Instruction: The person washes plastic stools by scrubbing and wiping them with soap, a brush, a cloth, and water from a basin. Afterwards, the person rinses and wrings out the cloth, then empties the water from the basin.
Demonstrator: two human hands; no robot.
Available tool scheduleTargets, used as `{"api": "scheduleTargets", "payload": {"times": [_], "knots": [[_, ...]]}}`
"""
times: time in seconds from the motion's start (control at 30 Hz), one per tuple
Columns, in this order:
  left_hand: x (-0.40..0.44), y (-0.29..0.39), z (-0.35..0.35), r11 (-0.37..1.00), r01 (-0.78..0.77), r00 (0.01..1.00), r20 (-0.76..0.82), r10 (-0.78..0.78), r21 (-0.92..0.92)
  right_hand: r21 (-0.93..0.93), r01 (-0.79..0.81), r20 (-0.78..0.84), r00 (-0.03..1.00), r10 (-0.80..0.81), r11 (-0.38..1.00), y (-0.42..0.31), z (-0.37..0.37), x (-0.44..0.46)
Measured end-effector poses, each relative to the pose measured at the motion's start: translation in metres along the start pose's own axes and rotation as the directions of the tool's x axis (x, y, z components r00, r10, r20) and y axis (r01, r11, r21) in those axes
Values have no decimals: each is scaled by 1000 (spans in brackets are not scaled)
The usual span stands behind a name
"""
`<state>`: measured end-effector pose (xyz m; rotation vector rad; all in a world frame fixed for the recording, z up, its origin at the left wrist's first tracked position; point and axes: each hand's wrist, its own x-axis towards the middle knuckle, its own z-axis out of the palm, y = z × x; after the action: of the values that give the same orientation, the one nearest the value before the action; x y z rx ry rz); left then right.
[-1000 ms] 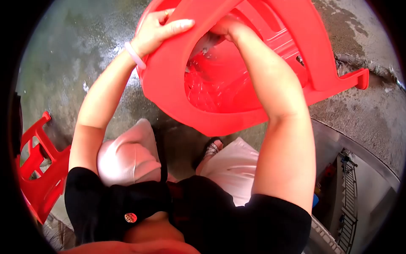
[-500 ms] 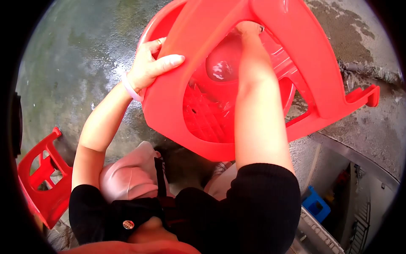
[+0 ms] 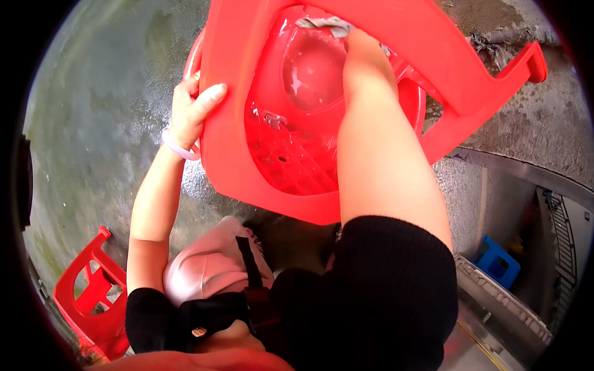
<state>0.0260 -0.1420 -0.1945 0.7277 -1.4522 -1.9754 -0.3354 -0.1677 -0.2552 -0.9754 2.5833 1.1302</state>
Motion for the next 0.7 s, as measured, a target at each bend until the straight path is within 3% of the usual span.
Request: {"api": "scheduleTargets", "payload": {"times": [0.1, 0.43, 0.47, 0.53, 0.63, 0.7], "knots": [[0, 2, 3, 1000, 18, 1000, 5, -18, -22, 74, 22, 128, 991, -31, 997, 9, -6, -13], [-3, 1, 0, 999, 35, 999, -22, -35, 24, 333, 317, -297, 929, -221, 888, -36, -8, -7], [-4, 1, 0, 999, 37, 999, -29, -37, 30, 466, 287, -203, 955, -214, 837, -20, -2, -25], [-3, 1, 1, 999, 27, 999, -30, -25, 35, 362, 113, -113, 991, -77, 925, -11, 5, -39], [0, 1, 0, 999, 4, 999, -38, -3, 43, 313, -25, 0, 1000, 26, 950, -3, -5, -65], [-2, 0, 0, 998, 23, 998, -57, -20, 65, 314, -37, 157, 987, -13, 949, -21, 34, 11]]}}
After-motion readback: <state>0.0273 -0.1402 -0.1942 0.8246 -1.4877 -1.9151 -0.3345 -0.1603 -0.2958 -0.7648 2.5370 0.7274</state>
